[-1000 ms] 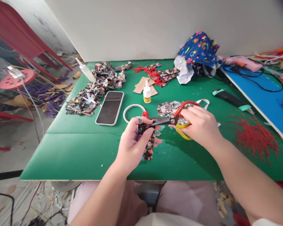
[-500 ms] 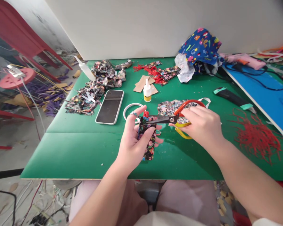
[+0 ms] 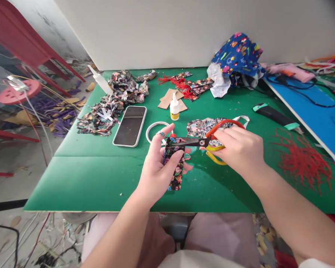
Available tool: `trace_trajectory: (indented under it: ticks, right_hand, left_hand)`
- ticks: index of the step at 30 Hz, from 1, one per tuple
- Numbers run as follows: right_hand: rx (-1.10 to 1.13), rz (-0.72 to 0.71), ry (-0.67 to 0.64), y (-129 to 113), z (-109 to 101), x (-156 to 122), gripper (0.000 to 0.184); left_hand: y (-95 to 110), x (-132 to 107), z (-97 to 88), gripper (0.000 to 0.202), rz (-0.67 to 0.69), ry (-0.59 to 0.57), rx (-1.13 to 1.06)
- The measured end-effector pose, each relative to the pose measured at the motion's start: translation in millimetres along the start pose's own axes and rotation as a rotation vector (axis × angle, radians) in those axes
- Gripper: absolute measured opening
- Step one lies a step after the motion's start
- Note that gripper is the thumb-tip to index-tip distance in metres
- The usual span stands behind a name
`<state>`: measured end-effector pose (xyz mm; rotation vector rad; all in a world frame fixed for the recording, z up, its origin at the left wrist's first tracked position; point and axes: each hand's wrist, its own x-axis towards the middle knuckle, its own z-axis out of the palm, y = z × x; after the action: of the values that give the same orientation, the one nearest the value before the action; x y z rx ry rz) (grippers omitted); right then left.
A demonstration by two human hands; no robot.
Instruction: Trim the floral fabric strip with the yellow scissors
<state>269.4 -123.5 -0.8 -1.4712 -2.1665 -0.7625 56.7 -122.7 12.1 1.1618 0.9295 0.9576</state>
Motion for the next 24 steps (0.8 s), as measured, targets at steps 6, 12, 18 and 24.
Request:
trace_trajectory:
  ticks: [6,12,18,24]
  right_hand:
    - [0.004,-0.001,-0.011,-0.6,1.1,-1.9,0.023]
    - [-0.017,0.006,-0.050,-1.8,0.9,-4.7,0.018]
    - [-0.030,0.009,-0.054,-2.0,0.1,-4.7,0.022]
    - [-0.043,0.010,-0.050,-2.8,-0.5,-4.5,0.016]
  left_hand:
    - [0.9,-0.1,-0.8,0.062,-0.025,0.022,-0.011]
    - [0.6,0.8,-1.9,0.058,-0.022,0.003,-0.006]
    - [1.4,1.0,-2.1,0.056,-0.042,0.001,-0.003]
    - [1.5,0.8,-2.6,0.056,-0.043,-0.003,-0.014]
